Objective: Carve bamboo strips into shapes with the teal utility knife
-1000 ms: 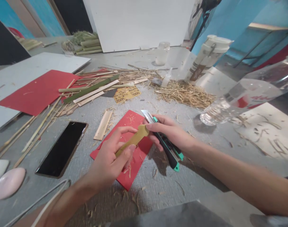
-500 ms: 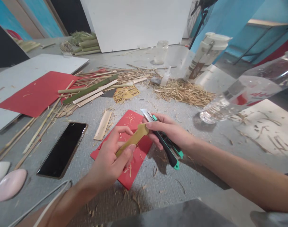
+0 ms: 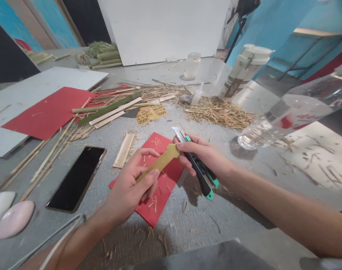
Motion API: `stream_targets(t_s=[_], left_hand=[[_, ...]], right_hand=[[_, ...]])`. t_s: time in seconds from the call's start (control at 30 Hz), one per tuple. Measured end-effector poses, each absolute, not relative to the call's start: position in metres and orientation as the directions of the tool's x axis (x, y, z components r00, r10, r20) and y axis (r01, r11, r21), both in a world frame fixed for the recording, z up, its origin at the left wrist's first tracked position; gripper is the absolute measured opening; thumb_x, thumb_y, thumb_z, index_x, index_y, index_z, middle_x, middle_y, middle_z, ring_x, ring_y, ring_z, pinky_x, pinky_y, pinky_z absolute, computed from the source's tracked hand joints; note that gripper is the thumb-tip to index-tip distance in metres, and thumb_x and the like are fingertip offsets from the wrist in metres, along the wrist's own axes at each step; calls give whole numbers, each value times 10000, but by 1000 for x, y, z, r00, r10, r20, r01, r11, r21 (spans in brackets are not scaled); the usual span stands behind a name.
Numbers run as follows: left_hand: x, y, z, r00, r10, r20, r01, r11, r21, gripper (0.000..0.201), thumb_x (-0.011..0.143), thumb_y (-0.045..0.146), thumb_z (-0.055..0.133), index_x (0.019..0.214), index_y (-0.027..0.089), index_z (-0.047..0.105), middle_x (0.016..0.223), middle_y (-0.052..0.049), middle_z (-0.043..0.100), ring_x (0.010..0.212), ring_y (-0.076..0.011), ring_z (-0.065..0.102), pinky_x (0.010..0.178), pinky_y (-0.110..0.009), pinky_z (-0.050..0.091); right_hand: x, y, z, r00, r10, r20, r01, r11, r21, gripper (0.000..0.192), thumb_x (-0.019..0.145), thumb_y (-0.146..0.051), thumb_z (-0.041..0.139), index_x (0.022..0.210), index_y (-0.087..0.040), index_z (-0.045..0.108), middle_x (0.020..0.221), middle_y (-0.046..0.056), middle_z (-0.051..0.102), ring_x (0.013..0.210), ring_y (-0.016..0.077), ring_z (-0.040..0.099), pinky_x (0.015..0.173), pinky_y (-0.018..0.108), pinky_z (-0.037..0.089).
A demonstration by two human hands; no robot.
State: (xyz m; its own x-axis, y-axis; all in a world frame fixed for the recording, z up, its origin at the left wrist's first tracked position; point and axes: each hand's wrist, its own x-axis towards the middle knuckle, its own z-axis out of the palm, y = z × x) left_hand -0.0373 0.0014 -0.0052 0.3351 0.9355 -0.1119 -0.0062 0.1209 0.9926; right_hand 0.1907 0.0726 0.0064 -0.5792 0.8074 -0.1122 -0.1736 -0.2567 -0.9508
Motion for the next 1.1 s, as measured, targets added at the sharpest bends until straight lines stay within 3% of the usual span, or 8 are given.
stream_targets(t_s=[0.17,0.3,0.37,0.43,0.47,0.6,0.7,1.1], left_hand=[[-41,2,-6,325,942,-78,-44,97,994,252,1086,385,574,1307,304,484,540,131,548,436,-84,408,486,-183,364],[-39,2,-3,258,966,24,232,-86,969,281,1065,337,600,1341,311,554,687,84,666,535,-109,542,544,-219,445],[-37,3,-3,255,951,176,436,-275,857,292,1032,274,644,1320,302,611,908,30,778,683,-133,668,646,-257,510],[-35,4,-5,248,906,344,579,-423,697,295,1004,211,668,1290,279,638,1146,-19,802,942,-188,755,825,-317,560],[-35,5,-7,251,889,384,629,-451,633,279,1005,198,668,1276,263,642,1163,-29,799,989,-201,759,864,-336,564],[-36,8,-8,287,819,497,739,-519,429,102,1029,258,666,1122,216,664,996,-36,793,904,-222,753,799,-349,557],[-37,7,-7,326,786,525,765,-546,342,137,1042,286,653,1150,204,675,1023,-55,806,911,-231,762,793,-354,552],[-33,12,-18,335,756,562,809,-537,241,100,932,191,638,1007,194,705,941,-72,774,887,-242,739,779,-344,528]], right_hand=[[191,73,6,-578,803,-143,-140,-271,-952,218,1022,-371,656,888,-239,544,536,-88,583,405,75,475,438,210,348],[193,73,6,-574,805,-151,-125,-268,-955,217,1016,-366,658,881,-234,552,552,-82,592,412,75,486,439,211,351],[192,72,7,-565,808,-166,-111,-274,-955,218,1013,-368,655,878,-233,551,564,-79,595,421,75,490,442,208,358],[190,68,6,-576,796,-184,-88,-285,-955,221,1008,-377,657,879,-234,548,586,-70,612,443,79,502,453,204,377],[188,65,6,-589,784,-194,-74,-291,-954,218,1006,-385,659,888,-234,555,607,-60,632,460,84,511,463,205,395],[182,55,3,-617,754,-227,-38,-317,-948,185,1001,-408,651,950,-236,606,733,-1,733,517,112,562,527,244,491],[182,55,2,-619,755,-217,-31,-299,-954,179,977,-384,661,906,-230,605,712,16,737,505,107,539,508,239,446],[183,61,-4,-638,752,-165,52,-172,-984,231,927,-420,702,945,-209,609,673,0,696,501,101,532,486,235,374]])
